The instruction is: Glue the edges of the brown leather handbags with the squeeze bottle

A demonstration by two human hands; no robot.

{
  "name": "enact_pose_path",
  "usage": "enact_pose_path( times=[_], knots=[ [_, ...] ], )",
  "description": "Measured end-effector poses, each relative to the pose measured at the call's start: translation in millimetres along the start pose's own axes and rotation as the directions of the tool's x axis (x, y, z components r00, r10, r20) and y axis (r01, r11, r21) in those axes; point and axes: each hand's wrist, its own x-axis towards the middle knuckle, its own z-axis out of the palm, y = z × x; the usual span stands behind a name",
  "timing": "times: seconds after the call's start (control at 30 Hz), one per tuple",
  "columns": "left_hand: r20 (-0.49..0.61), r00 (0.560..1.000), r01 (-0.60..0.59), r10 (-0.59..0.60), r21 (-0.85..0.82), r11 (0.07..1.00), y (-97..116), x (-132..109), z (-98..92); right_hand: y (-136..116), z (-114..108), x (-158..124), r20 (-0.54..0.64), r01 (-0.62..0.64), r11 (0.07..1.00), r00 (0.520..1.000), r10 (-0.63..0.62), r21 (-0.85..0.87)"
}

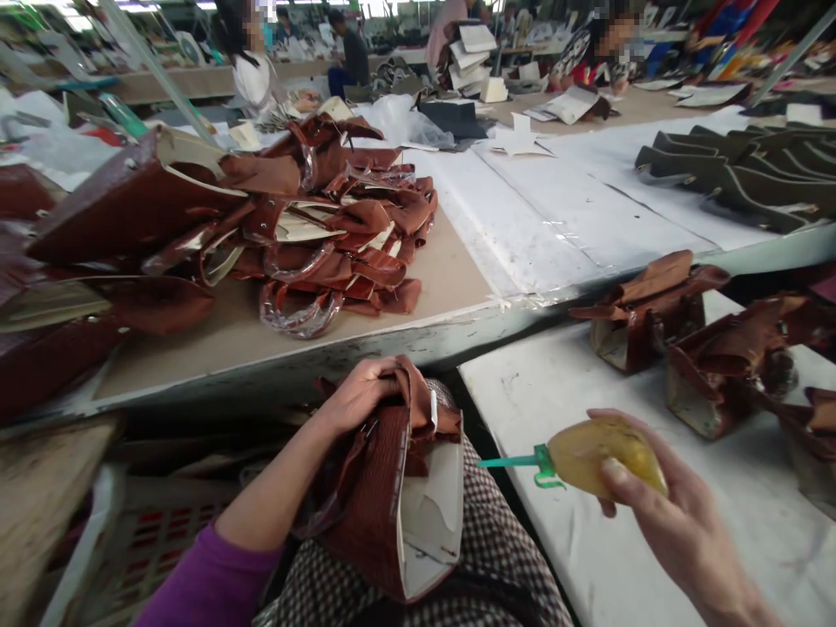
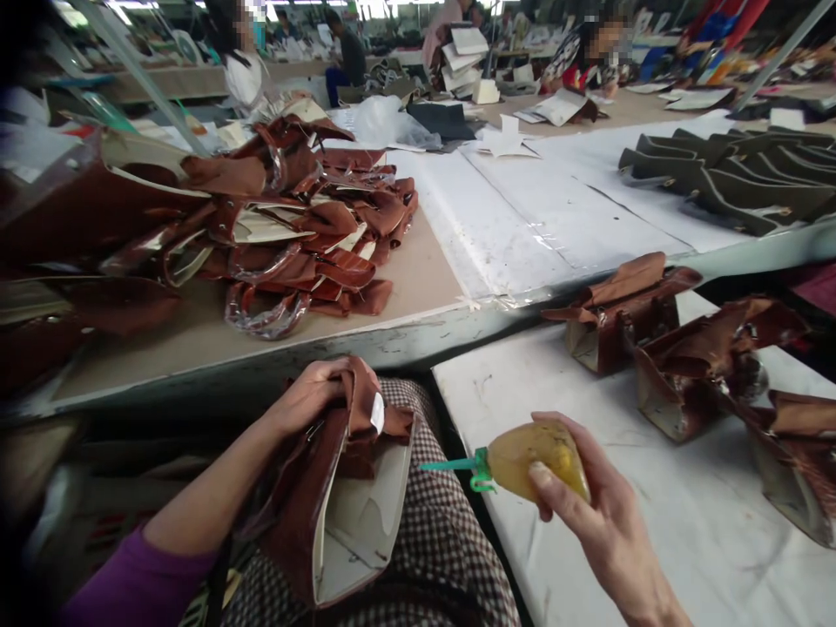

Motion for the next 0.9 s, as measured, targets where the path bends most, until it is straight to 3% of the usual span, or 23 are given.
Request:
enact_pose_path(
  times=[0.1, 0.23, 0.53, 0.9],
  knots=[
    [0.003, 1.000, -0.003, 0.003, -0.009, 1.000, -2, 1, 0.4, -5, 1, 8, 0.078, 0.142, 0.966, 0.989, -0.128, -0.214],
    [0.004, 1.000, -0.006, 0.006, -0.019, 1.000, -6, 4, 0.6, -11, 3, 17, 0.156, 0.256, 0.927, 0.963, -0.220, -0.273],
    [0.016, 0.999, -0.049, 0.049, -0.005, 0.999, -11, 8, 2.9, -20, 19, 28, 0.219, 0.314, 0.895, 0.942, -0.253, -0.317],
    [0.028, 0.998, -0.050, 0.050, 0.004, 0.999, -9, 11, 6.1, -27, 14, 41, 0.271, 0.470, 0.766, 0.882, -0.386, -0.438]
  ],
)
